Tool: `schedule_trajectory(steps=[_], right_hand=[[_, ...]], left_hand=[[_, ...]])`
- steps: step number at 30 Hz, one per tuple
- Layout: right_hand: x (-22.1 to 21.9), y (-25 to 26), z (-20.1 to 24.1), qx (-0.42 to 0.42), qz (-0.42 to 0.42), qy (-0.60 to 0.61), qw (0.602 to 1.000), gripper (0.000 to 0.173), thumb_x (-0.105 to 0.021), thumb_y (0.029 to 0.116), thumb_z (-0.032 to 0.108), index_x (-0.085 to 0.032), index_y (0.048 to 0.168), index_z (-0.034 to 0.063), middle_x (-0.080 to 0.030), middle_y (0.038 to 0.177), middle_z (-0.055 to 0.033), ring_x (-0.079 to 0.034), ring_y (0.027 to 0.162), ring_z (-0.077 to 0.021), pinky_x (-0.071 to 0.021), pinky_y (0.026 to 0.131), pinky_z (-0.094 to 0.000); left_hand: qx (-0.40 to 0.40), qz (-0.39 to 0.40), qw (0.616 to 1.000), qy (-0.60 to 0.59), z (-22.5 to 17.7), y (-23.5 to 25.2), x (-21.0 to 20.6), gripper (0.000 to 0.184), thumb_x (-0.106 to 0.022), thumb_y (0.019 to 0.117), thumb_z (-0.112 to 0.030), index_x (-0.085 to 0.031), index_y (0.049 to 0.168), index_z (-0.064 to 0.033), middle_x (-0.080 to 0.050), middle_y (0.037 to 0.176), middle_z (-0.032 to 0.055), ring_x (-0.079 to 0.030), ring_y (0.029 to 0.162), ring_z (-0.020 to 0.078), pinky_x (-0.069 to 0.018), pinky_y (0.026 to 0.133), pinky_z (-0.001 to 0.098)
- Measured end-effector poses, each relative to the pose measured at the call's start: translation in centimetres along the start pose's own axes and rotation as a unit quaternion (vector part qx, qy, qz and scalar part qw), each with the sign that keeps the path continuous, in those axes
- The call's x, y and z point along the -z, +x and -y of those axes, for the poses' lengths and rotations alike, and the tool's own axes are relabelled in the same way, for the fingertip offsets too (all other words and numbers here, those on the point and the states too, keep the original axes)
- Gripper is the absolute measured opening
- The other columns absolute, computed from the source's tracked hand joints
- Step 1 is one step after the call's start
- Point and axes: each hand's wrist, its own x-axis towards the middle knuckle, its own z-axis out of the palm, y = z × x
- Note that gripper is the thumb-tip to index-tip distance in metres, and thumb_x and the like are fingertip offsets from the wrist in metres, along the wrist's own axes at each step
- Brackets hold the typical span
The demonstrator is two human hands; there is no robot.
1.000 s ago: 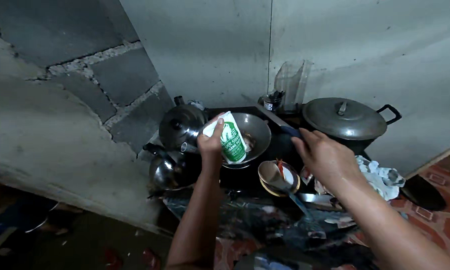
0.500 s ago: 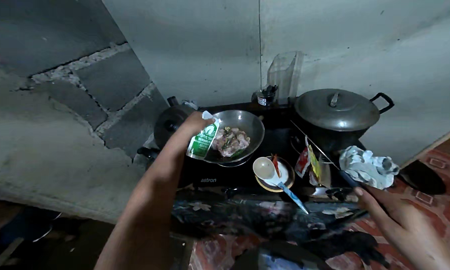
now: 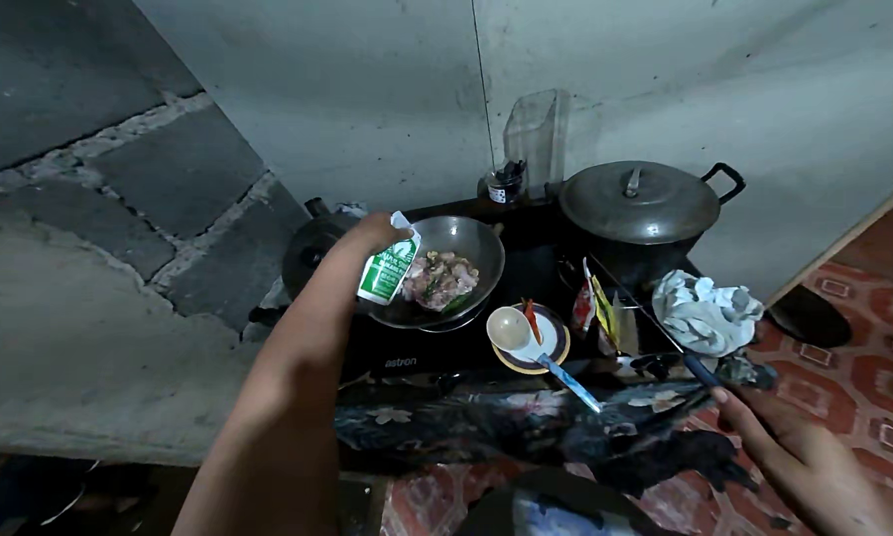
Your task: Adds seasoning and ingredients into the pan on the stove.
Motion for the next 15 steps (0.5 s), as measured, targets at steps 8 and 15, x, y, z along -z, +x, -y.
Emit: schedule_trajectory(steps=[8, 15], right_hand=[[-0.2, 0.2, 0.0, 0.008, -0.002, -0.014, 1.000, 0.056, -0.042, 0.1069, 0.047, -0.070, 0.121, 0.0008, -0.070, 0.089, -0.0159, -0.064, 0.071, -0.0276, -0.0520, 0.066, -0.0542], [-0.6, 0.4, -0.1, 0.026, -0.005, -0.015, 1.000, 0.057, -0.041, 0.1071, 0.047, -0.071, 0.119, -0.0003, -0.069, 0.087, -0.0159, -0.063, 0.070, -0.0267, -0.0517, 0.065, -0.0526]], left_hand=[[-0.020, 0.037, 0.999, 0.015, -0.7, 0.5, -0.8, 0.048, -0.065, 0.1009, -0.037, -0.063, 0.116, 0.0091, -0.065, 0.110, 0.0296, -0.065, 0.104, 0.0421, -0.0476, 0.095, 0.0631], [-0.005, 0.026, 0.996, 0.087, -0.1, 1.2, 0.0, 0.051, -0.063, 0.1023, -0.038, -0.062, 0.118, 0.0107, -0.063, 0.118, 0.0327, -0.062, 0.113, 0.0466, -0.0450, 0.098, 0.0664]])
